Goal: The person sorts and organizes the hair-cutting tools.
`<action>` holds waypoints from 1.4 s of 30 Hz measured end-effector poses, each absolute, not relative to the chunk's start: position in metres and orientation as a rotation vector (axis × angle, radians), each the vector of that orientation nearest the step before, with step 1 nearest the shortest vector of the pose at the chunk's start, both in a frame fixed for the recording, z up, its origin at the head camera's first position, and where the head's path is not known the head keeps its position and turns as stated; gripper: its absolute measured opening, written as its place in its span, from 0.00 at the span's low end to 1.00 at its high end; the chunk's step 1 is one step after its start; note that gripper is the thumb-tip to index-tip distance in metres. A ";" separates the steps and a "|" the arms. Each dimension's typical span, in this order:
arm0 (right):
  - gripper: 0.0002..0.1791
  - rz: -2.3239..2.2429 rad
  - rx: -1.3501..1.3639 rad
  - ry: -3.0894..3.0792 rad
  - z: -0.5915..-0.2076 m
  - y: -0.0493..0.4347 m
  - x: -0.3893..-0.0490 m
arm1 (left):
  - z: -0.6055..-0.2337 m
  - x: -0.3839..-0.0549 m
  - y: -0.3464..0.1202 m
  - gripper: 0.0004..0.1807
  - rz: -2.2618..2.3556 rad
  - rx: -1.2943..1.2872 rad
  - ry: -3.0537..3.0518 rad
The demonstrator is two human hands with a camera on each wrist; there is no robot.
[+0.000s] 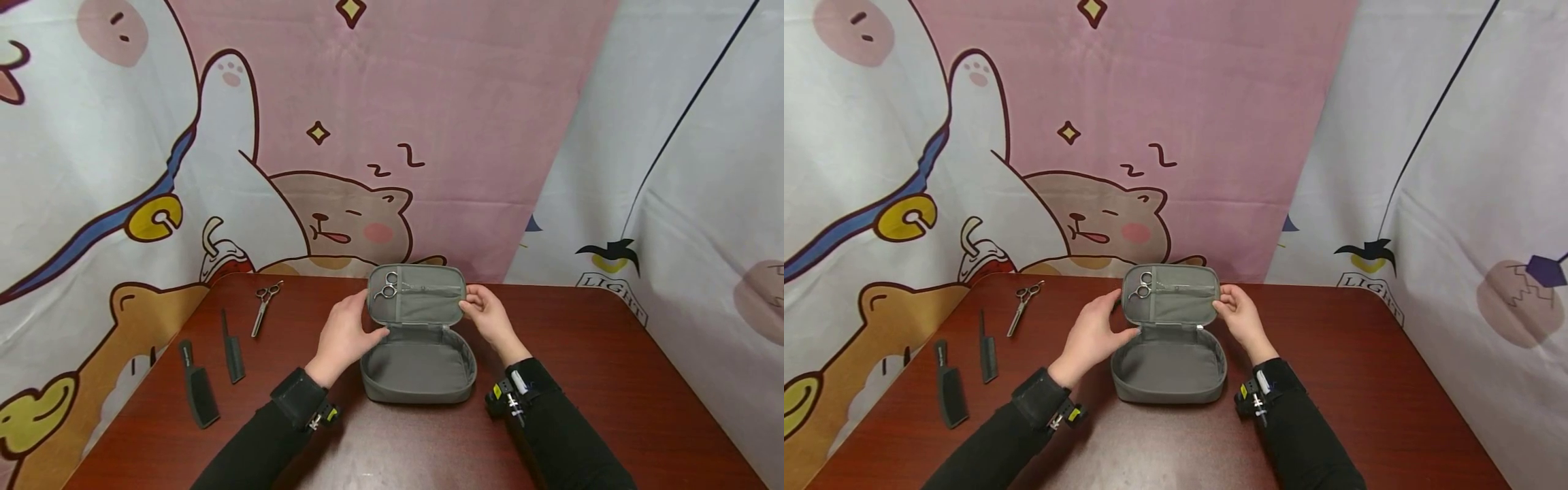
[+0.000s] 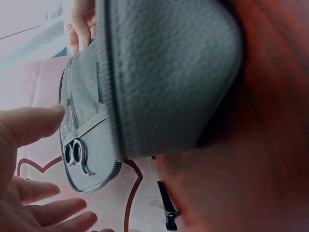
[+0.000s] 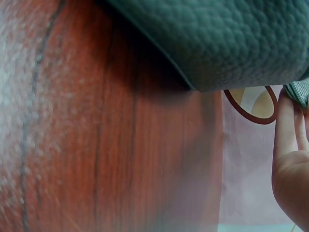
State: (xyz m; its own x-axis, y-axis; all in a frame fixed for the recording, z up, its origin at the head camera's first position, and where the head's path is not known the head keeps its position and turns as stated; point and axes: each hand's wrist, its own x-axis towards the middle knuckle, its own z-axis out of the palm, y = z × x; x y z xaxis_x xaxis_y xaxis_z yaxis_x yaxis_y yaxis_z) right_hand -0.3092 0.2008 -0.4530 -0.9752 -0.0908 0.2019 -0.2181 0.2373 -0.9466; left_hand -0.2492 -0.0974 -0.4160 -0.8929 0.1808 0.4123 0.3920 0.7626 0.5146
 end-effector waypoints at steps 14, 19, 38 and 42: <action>0.16 1.866 0.272 -2.416 -0.455 0.200 -0.310 | -0.427 -0.234 -0.103 0.63 -0.931 -0.309 -2.955; 0.16 1.895 0.238 -2.421 -0.458 0.199 -0.311 | -0.432 -0.231 -0.105 0.64 -0.912 -0.303 -3.000; 0.17 1.834 0.216 -2.518 -0.464 0.202 -0.311 | -0.437 -0.228 -0.108 0.25 -0.891 -0.384 -2.964; 0.17 1.852 0.226 -2.520 -0.464 0.202 -0.310 | -0.438 -0.229 -0.108 0.05 -0.917 -0.428 -2.919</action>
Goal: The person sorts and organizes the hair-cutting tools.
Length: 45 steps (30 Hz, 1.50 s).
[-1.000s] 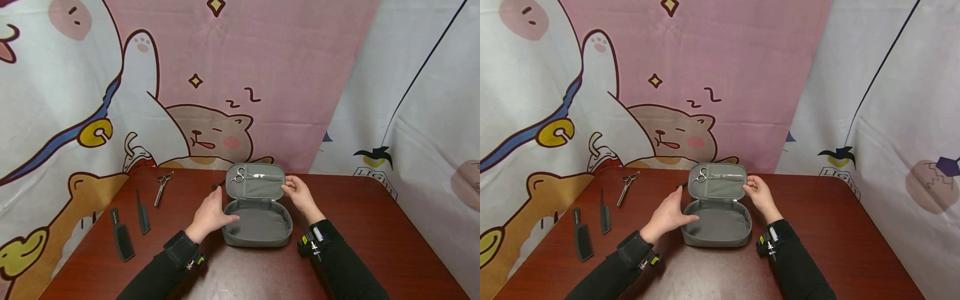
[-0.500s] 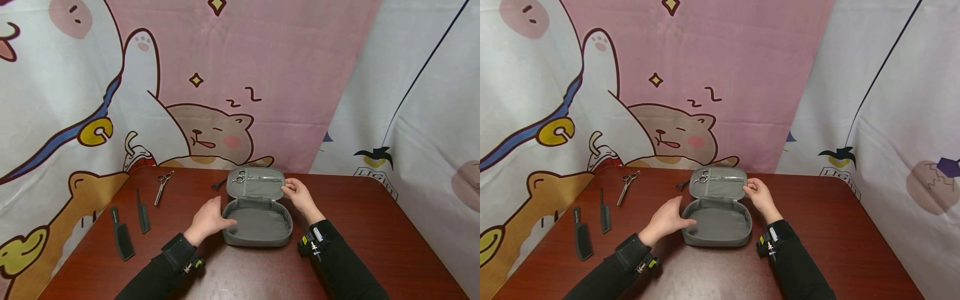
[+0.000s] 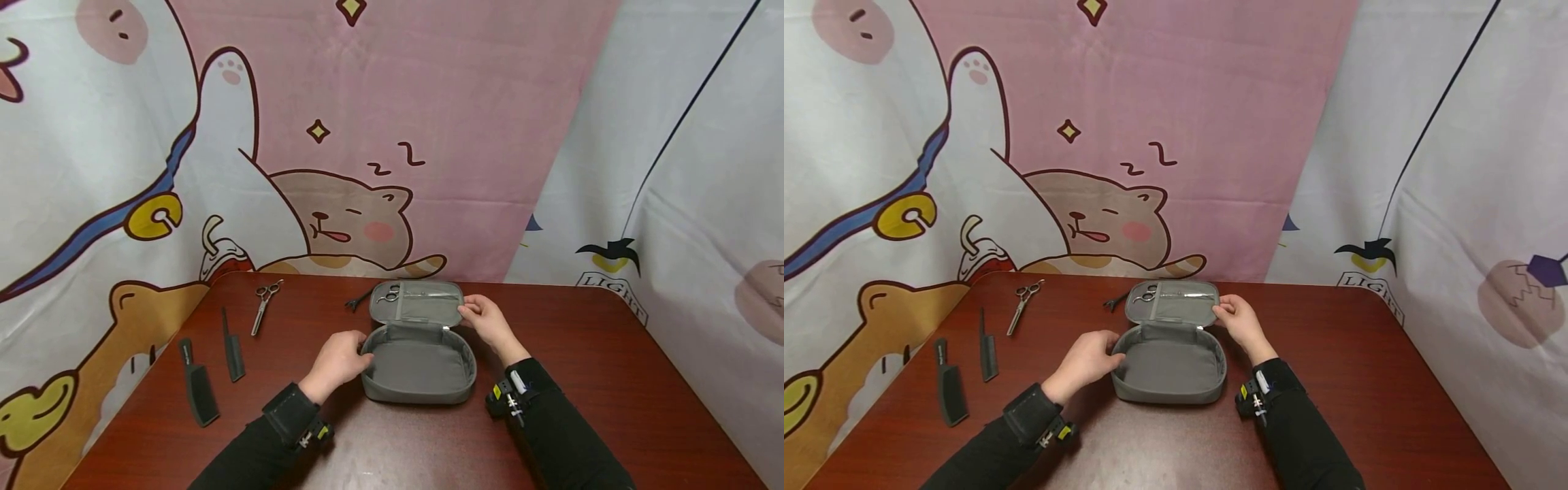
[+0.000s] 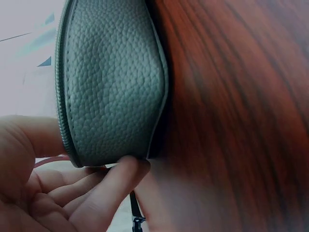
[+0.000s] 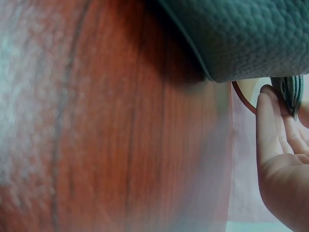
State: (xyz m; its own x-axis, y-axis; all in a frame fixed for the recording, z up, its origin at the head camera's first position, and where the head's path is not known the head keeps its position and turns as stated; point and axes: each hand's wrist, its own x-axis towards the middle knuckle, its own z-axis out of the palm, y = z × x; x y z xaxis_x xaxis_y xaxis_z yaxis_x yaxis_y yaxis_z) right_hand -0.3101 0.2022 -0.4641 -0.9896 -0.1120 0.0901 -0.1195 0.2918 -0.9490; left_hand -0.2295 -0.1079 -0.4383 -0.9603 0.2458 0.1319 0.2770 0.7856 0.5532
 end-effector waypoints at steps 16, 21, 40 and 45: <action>0.20 1.862 0.113 -2.619 -0.465 0.199 -0.311 | -0.443 -0.230 -0.110 0.13 -0.973 -0.439 -2.841; 0.20 1.889 0.110 -2.624 -0.465 0.199 -0.310 | -0.443 -0.229 -0.109 0.12 -1.009 -0.439 -2.845; 0.26 1.929 0.126 -2.715 -0.464 0.200 -0.307 | -0.445 -0.228 -0.110 0.11 -1.021 -0.447 -2.841; 0.26 1.912 0.104 -2.727 -0.466 0.201 -0.306 | -0.444 -0.229 -0.110 0.11 -1.031 -0.450 -2.837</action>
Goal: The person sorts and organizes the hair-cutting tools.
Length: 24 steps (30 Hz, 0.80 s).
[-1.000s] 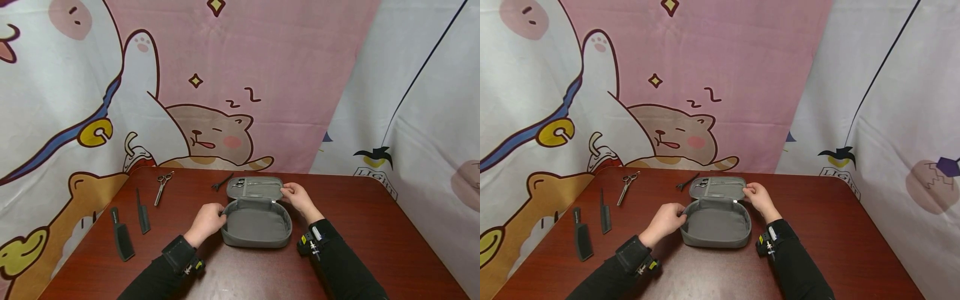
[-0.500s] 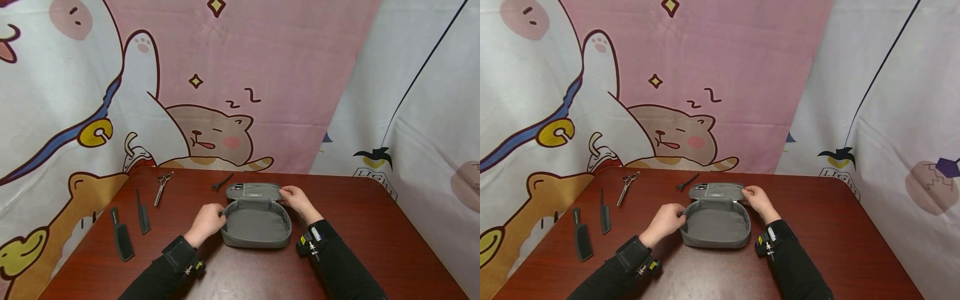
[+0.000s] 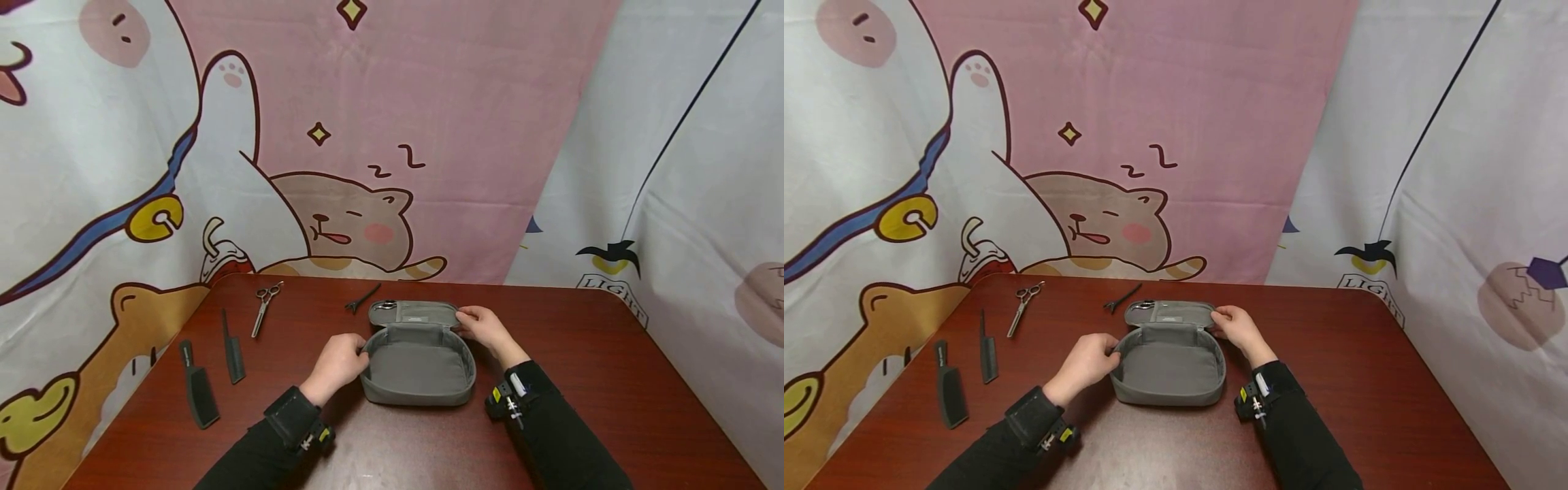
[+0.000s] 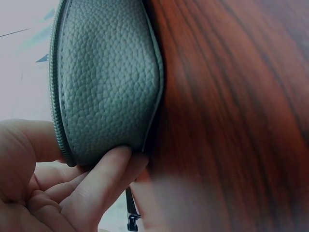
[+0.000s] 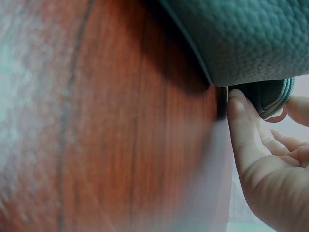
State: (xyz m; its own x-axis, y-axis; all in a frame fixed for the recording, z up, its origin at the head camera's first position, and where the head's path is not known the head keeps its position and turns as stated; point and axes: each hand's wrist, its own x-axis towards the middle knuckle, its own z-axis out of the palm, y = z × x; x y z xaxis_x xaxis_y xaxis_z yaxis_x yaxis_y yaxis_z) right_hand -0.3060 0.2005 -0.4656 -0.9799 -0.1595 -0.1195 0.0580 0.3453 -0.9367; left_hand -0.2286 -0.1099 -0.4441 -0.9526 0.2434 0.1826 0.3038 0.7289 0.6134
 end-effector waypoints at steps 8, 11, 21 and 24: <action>0.25 -1.669 -0.086 2.441 -0.466 0.200 -0.306 | -0.444 -0.228 -0.110 0.10 -1.021 -0.450 -2.849; 0.26 -1.668 -0.093 2.436 -0.465 0.201 -0.306 | -0.444 -0.228 -0.111 0.09 -1.015 -0.455 -2.850; 0.28 -1.673 -0.091 2.416 -0.465 0.200 -0.307 | -0.433 -0.224 -0.118 0.17 -0.929 -0.335 -2.865; 0.29 -1.633 -0.085 2.447 -0.463 0.199 -0.306 | -0.431 -0.224 -0.124 0.24 -0.895 -0.260 -2.876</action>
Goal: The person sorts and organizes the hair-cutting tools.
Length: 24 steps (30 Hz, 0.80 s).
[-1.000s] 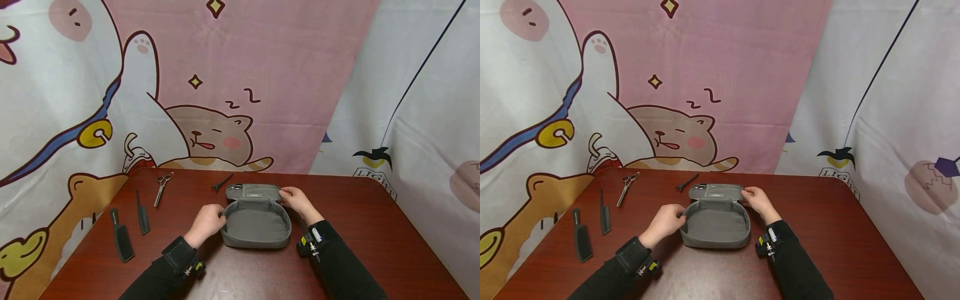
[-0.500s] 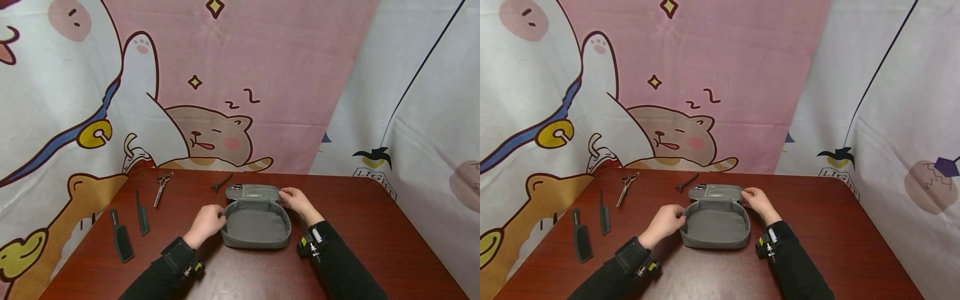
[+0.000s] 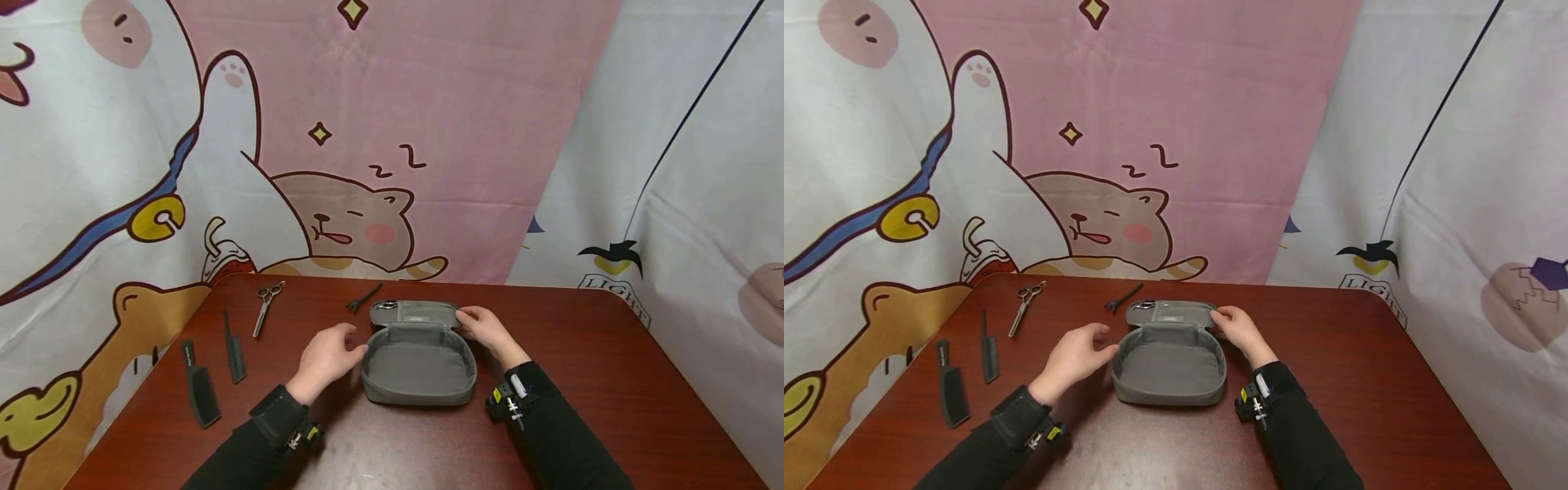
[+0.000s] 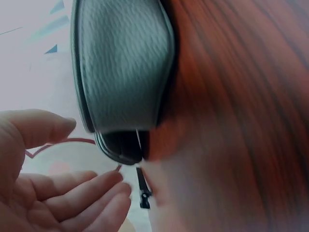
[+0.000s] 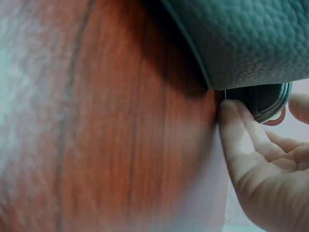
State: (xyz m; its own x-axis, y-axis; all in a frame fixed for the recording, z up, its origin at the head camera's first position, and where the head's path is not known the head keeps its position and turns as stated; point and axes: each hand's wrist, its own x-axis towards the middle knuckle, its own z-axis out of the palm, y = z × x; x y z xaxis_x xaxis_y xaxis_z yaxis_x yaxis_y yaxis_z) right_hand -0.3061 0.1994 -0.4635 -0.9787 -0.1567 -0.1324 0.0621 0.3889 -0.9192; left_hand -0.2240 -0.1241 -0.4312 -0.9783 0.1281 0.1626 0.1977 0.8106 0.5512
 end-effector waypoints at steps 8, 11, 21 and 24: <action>0.30 -1.530 -0.126 2.543 -0.462 0.200 -0.303 | -0.436 -0.227 -0.146 0.33 -0.719 -0.198 -2.809; 0.31 -1.468 -0.140 2.592 -0.462 0.201 -0.302 | -0.437 -0.229 -0.153 0.35 -0.660 -0.183 -2.791; 0.35 -1.267 -0.189 2.755 -0.460 0.202 -0.295 | -0.441 -0.242 -0.181 0.38 -0.524 -0.069 -2.800; 0.35 -1.247 -0.228 2.778 -0.458 0.203 -0.293 | -0.440 -0.246 -0.189 0.40 -0.501 -0.035 -2.810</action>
State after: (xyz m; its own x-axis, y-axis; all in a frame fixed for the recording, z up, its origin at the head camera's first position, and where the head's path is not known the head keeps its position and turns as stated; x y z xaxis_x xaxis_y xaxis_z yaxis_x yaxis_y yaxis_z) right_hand -0.2925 0.2026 -0.4579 -0.9850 -0.1713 -0.0189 -0.0997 0.6561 -0.7481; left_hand -0.2457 -0.1888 -0.4402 -0.9588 -0.0263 0.2829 0.0730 0.9394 0.3349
